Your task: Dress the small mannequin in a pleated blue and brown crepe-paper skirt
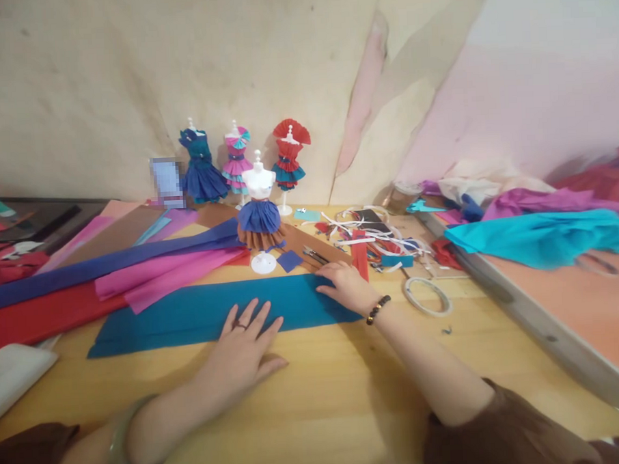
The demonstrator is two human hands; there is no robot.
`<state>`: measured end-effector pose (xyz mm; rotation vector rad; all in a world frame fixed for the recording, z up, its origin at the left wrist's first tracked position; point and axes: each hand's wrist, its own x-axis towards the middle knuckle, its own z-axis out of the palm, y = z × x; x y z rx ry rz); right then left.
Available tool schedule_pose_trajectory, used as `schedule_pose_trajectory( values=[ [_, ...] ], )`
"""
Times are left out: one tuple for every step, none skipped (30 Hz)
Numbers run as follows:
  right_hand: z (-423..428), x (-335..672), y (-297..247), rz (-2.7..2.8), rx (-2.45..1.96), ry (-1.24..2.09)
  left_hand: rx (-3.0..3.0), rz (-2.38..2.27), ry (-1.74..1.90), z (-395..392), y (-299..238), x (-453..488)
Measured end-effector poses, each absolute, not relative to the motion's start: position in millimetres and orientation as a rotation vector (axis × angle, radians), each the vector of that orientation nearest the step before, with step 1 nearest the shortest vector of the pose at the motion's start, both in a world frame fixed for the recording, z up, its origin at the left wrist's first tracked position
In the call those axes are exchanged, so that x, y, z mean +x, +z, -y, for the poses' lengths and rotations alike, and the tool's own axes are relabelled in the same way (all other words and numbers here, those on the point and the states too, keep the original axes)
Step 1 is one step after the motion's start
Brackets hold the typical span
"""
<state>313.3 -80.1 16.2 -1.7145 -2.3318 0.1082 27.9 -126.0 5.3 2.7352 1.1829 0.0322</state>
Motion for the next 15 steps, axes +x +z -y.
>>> schedule_pose_trajectory(
  values=[
    [78.8, 311.5, 16.5, 2.358, -1.716, 0.108, 2.754, -1.178, 0.052, 126.2, 5.2, 28.1],
    [78.1, 309.5, 17.2, 2.381, -1.718, 0.105, 2.771, -1.173, 0.086, 126.4, 5.0, 28.2],
    [77.8, 307.5, 18.4, 2.404, -1.719, 0.102, 2.788, -1.167, 0.130, 126.5, 4.8, 28.3],
    [78.1, 305.5, 20.2, 2.427, -1.718, 0.100, 2.802, -1.160, 0.183, 126.7, 4.4, 28.3],
    [79.0, 303.4, 22.6, 2.453, -1.712, 0.098, 2.813, -1.151, 0.238, 127.0, 4.1, 28.2],
    [80.6, 301.3, 25.2, 2.480, -1.702, 0.095, 2.819, -1.139, 0.292, 127.4, 3.8, 28.0],
    [83.0, 299.3, 28.1, 2.505, -1.688, 0.090, 2.823, -1.124, 0.341, 127.9, 3.6, 27.9],
    [86.5, 297.2, 31.0, 2.526, -1.674, 0.084, 2.826, -1.106, 0.385, 128.3, 3.6, 27.7],
    [91.0, 295.4, 33.9, 2.543, -1.652, 0.068, 2.829, -1.088, 0.427, 128.5, 3.8, 27.6],
    [96.6, 294.0, 36.7, 2.555, -1.622, 0.037, 2.834, -1.073, 0.474, 128.5, 4.1, 27.4],
    [103.5, 293.2, 39.5, 2.569, -1.580, -0.007, 2.840, -1.064, 0.529, 127.9, 4.4, 27.3],
    [111.4, 293.1, 42.3, 2.585, -1.499, -0.106, 2.849, -1.066, 0.594, 126.7, 4.7, 27.1],
    [120.2, 293.8, 45.3, 2.602, -1.414, -0.225, 2.859, -1.080, 0.662, 124.9, 4.9, 26.8],
    [129.7, 295.4, 48.5, 2.618, -1.344, -0.337, 2.871, -1.107, 0.729, 122.5, 5.0, 26.3],
    [139.6, 297.9, 51.7, 2.619, -1.284, -0.439, 2.881, -1.147, 0.784, 119.6, 5.0, 25.7]
  ],
)
